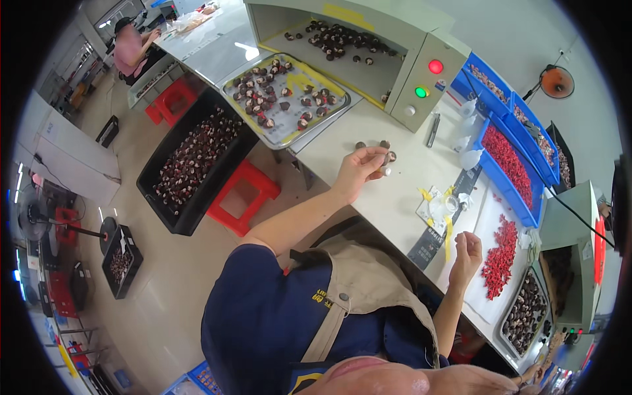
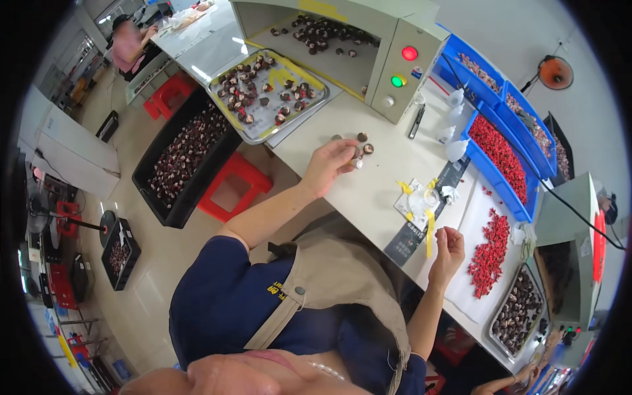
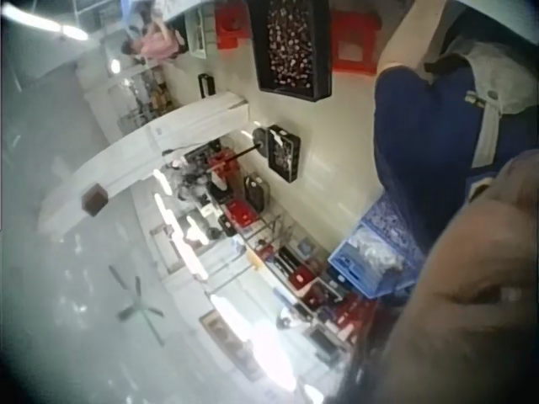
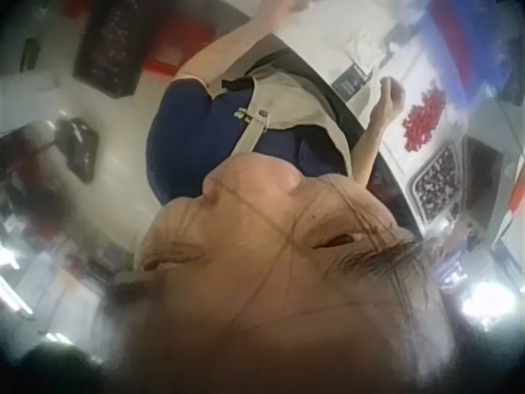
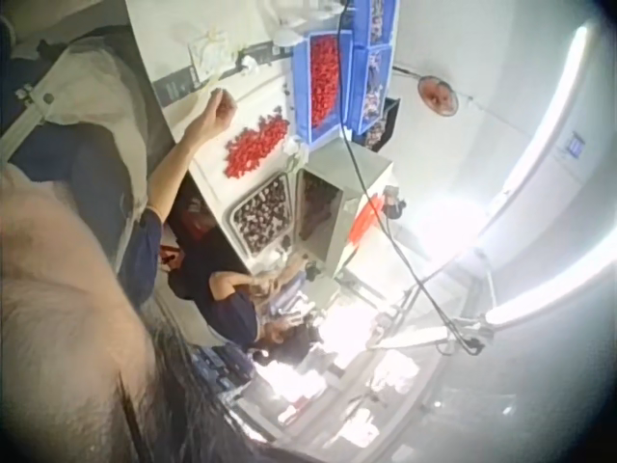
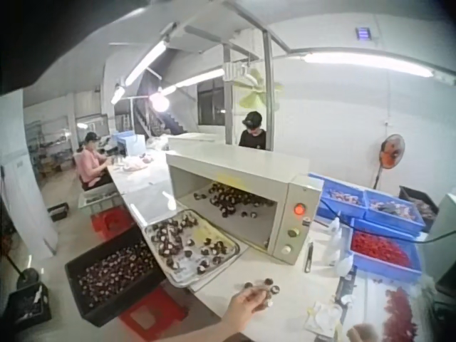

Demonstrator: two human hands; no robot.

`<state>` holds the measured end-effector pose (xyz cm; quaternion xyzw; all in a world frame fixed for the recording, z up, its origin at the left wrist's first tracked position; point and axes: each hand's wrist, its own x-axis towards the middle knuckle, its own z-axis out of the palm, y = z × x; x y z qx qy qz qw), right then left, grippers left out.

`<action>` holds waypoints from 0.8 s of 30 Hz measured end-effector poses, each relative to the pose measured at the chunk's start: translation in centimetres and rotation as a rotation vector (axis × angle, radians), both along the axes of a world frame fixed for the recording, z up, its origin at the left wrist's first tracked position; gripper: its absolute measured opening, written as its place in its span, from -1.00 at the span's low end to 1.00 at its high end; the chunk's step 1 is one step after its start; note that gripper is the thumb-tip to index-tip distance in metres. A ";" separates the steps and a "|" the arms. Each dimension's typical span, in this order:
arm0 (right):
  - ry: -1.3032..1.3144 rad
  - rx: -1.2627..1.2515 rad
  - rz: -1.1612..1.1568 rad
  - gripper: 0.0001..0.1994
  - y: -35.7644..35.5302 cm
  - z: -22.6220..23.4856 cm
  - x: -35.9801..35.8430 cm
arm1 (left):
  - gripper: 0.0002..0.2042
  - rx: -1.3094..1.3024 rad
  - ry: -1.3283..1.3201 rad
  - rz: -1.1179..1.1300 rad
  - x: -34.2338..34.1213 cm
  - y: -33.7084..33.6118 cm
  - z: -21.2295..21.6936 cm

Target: The recorder is assembling small plastic components by inserting red pieces into brown circular bases and applying an adhesive.

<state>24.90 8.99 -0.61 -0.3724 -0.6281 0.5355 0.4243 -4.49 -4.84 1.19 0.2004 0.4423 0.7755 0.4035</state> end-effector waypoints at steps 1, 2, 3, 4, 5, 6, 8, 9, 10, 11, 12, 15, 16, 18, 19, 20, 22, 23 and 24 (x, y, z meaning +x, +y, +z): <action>-0.004 -0.004 0.003 -0.86 -0.2 0.2 -0.2 | -0.79 -0.004 -0.004 0.003 0.2 0.0 -0.2; -0.013 -0.002 -0.012 -0.86 -0.4 0.6 -0.3 | -0.78 0.024 0.014 0.014 0.5 0.1 -0.3; -0.022 0.000 -0.027 -0.85 -0.7 0.7 -0.3 | -0.76 0.052 0.032 0.025 0.8 0.0 -0.4; -0.022 -0.001 -0.026 -0.85 -0.6 0.6 -0.3 | -0.76 0.050 0.032 0.026 0.8 0.1 -0.5; -0.011 0.001 -0.034 -0.85 -0.5 0.4 -0.1 | -0.75 0.044 0.005 0.000 0.9 0.2 -0.6; 0.001 0.003 -0.042 -0.85 -0.4 0.2 -0.1 | -0.73 0.038 -0.021 -0.026 0.9 0.2 -0.6; 0.004 -0.003 -0.046 -0.85 -0.6 0.1 0.0 | -0.72 0.017 -0.040 -0.064 0.9 0.2 -0.8; 0.005 -0.004 -0.049 -0.85 -0.7 0.0 0.1 | -0.71 0.003 -0.059 -0.100 0.9 0.2 -0.9; 0.009 -0.010 -0.045 -0.85 -0.7 -0.2 0.0 | -0.71 -0.003 -0.056 -0.096 1.0 0.1 -0.9; 0.007 -0.019 -0.035 -0.85 -0.7 -0.3 -0.1 | -0.72 -0.005 -0.052 -0.089 1.1 0.1 -1.1; 0.005 -0.026 -0.026 -0.84 -0.8 -0.5 -0.2 | -0.73 -0.006 -0.048 -0.082 1.1 0.0 -1.3; 0.013 -0.012 -0.013 -0.85 -0.7 -0.4 -0.4 | -0.75 0.037 -0.014 -0.071 1.0 0.2 -1.9; 0.011 -0.010 -0.016 -0.85 -0.6 -0.3 -0.4 | -0.75 0.039 -0.015 -0.075 1.0 0.5 -1.8; -0.016 -0.015 -0.024 -0.87 -0.3 0.1 -0.3 | -0.79 0.049 -0.166 -0.080 0.9 1.0 -1.7; -0.021 -0.012 -0.022 -0.87 -0.1 0.2 -0.2 | -0.79 0.052 -0.171 -0.078 1.0 1.1 -1.4; -0.028 -0.006 -0.029 -0.86 0.1 0.3 0.0 | -0.80 0.029 -0.230 -0.111 1.2 1.2 -1.0; -0.039 0.000 -0.034 -0.86 0.3 0.6 0.0 | -0.80 0.005 -0.292 -0.142 1.3 1.4 -0.9; -0.037 -0.006 -0.048 -0.85 0.2 0.8 -0.2 | -0.77 0.007 -0.279 -0.161 1.3 1.5 -1.1; -0.034 -0.012 -0.061 -0.84 0.2 0.8 -0.3 | -0.73 0.009 -0.266 -0.179 1.2 1.6 -1.2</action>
